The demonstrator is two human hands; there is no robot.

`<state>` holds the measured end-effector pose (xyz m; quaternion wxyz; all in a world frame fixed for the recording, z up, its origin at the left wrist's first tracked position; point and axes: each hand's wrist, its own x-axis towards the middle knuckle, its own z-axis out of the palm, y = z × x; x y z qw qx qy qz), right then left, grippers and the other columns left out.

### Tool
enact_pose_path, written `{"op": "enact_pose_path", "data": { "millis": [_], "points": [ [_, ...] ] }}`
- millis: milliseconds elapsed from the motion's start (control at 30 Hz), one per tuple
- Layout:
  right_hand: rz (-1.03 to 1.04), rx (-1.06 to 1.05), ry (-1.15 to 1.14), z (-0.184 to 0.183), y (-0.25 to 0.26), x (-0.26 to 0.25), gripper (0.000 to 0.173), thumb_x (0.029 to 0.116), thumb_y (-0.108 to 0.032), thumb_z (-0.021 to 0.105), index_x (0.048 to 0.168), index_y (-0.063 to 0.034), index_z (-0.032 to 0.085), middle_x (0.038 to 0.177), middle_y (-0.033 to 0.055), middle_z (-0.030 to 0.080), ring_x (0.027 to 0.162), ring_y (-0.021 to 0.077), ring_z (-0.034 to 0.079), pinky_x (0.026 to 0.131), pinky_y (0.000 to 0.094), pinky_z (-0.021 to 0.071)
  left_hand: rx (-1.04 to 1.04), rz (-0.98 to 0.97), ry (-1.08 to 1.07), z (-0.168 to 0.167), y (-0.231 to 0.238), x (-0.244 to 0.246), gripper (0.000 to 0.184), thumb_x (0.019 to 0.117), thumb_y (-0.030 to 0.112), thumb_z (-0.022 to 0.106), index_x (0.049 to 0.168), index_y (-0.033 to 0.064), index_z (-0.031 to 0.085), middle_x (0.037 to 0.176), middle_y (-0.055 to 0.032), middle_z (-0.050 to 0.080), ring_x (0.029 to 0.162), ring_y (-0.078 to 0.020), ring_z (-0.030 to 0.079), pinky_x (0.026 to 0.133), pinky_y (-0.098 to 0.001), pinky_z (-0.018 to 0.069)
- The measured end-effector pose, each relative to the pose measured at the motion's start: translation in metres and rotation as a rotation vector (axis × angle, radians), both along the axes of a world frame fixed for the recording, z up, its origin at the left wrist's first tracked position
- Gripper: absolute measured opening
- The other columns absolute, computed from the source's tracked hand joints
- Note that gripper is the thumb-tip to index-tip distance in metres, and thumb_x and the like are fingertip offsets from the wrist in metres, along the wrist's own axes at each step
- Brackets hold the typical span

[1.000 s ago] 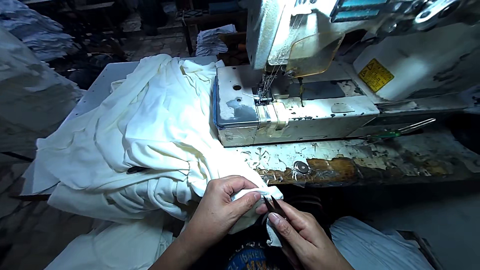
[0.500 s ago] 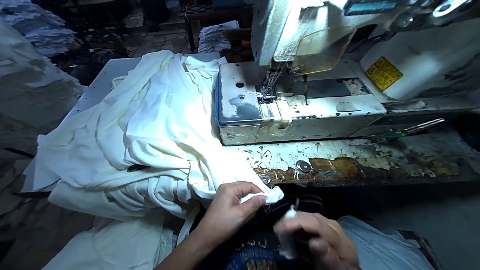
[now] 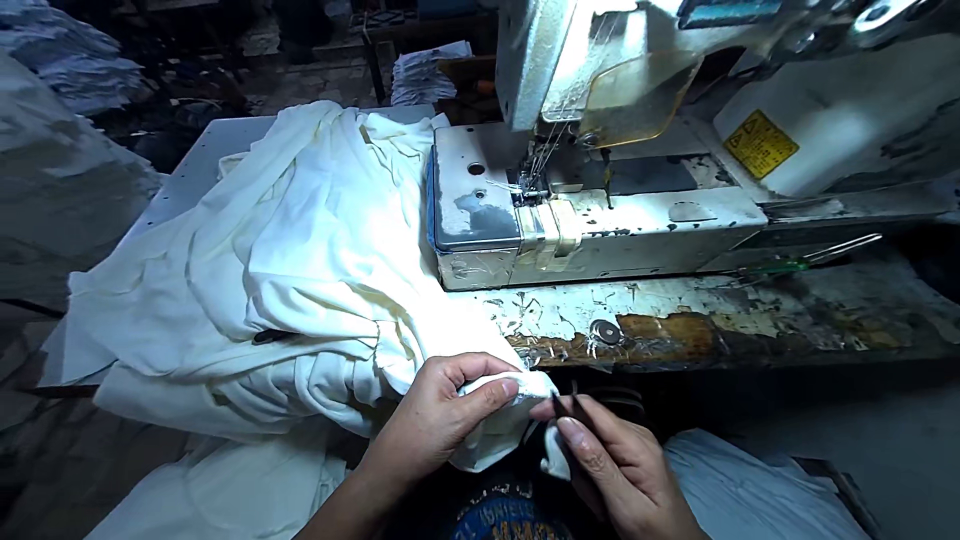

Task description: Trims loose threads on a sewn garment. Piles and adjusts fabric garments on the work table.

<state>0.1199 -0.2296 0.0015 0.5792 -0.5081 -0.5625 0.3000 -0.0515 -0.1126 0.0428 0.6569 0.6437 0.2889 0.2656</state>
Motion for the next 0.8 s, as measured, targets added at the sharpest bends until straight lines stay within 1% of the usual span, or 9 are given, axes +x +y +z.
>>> {"op": "enact_pose_path", "data": {
  "millis": [67,133,167,233,267,300,367,500,800],
  "points": [
    [-0.102,0.047,0.049,0.002,0.003,0.004,0.023,0.1039,-0.026,0.059,0.117,-0.0103,0.068,0.103,-0.0067,0.069,0.071,-0.0113,0.056,0.062,0.0071,0.0483,0.023,-0.02,0.004,0.001,0.0,0.0,0.014,0.0977,0.011,0.062,0.094,0.008,0.075,0.082,0.0089,0.07,0.076,0.0053,0.064,0.071,-0.0129,0.0524],
    [-0.128,0.078,0.074,0.004,0.013,0.015,0.034,0.1001,-0.035,0.064,0.126,-0.0125,0.067,0.108,-0.0091,0.07,0.069,-0.0128,0.052,0.058,0.0064,0.0445,0.037,-0.046,0.019,0.003,0.0,-0.001,0.014,0.0983,0.013,0.062,0.094,0.0088,0.075,0.081,0.0099,0.069,0.075,0.0064,0.063,0.069,-0.0118,0.0512],
    [-0.107,0.08,0.055,0.006,0.018,0.022,0.043,0.1007,-0.042,0.061,0.13,-0.0102,0.065,0.104,-0.0089,0.068,0.066,-0.0135,0.047,0.055,0.0057,0.0407,0.037,-0.051,0.023,0.004,0.0,0.0,0.015,0.0985,0.014,0.062,0.092,0.0096,0.075,0.079,0.0106,0.068,0.074,0.0066,0.062,0.068,-0.0116,0.0507],
    [-0.042,0.099,-0.114,0.011,0.024,0.034,0.064,0.1048,-0.057,0.042,0.137,-0.0053,0.061,0.103,-0.0016,0.065,0.073,-0.0096,0.049,0.064,0.0076,0.0412,0.019,-0.038,0.018,0.006,0.002,0.0,0.016,0.0986,0.015,0.062,0.088,0.012,0.074,0.074,0.0119,0.066,0.069,0.0067,0.061,0.064,-0.0115,0.0493],
    [-0.045,0.121,-0.232,0.012,0.024,0.036,0.067,0.1055,-0.059,0.033,0.137,-0.0082,0.063,0.101,0.0025,0.063,0.077,-0.0059,0.052,0.069,0.0094,0.0428,-0.008,-0.028,0.011,0.007,0.003,0.0,0.018,0.099,0.014,0.061,0.087,0.0127,0.074,0.073,0.012,0.065,0.067,0.0062,0.06,0.063,-0.0119,0.0494],
    [-0.072,0.153,-0.345,0.011,0.024,0.036,0.066,0.106,-0.059,0.029,0.135,-0.0127,0.066,0.096,0.0049,0.064,0.079,-0.0023,0.055,0.07,0.0115,0.044,-0.042,-0.018,0.006,0.008,0.004,-0.001,0.02,0.0997,0.013,0.059,0.086,0.013,0.074,0.072,0.0119,0.065,0.066,0.0059,0.061,0.063,-0.0125,0.0501],
    [-0.118,0.229,-0.504,0.005,0.023,0.035,0.055,0.1075,-0.055,0.035,0.129,-0.0185,0.07,0.089,0.0054,0.062,0.077,0.0033,0.057,0.064,0.0157,0.0434,-0.126,0.003,0.001,0.009,0.005,-0.001,0.025,0.1002,0.01,0.056,0.084,0.0126,0.074,0.07,0.0108,0.066,0.065,0.0047,0.062,0.062,-0.0139,0.0516],
    [-0.163,0.334,-0.632,-0.002,0.023,0.035,0.033,0.1041,-0.039,0.057,0.115,-0.0116,0.072,0.084,0.0047,0.063,0.074,0.0047,0.056,0.064,0.0146,0.0425,-0.211,-0.004,0.008,0.008,0.007,0.0,0.026,0.1001,0.01,0.055,0.082,0.012,0.073,0.068,0.0087,0.066,0.063,0.0029,0.062,0.061,-0.0155,0.0524],
    [-0.154,0.39,-0.663,-0.002,0.028,0.033,0.029,0.1031,-0.034,0.06,0.11,-0.0083,0.072,0.085,0.0063,0.067,0.079,0.0053,0.061,0.069,0.0138,0.0455,-0.16,-0.073,0.014,0.005,0.007,0.001,0.026,0.1004,0.012,0.055,0.079,0.0124,0.071,0.065,0.0114,0.062,0.06,0.0058,0.058,0.057,-0.0131,0.0479]
  ]
}}
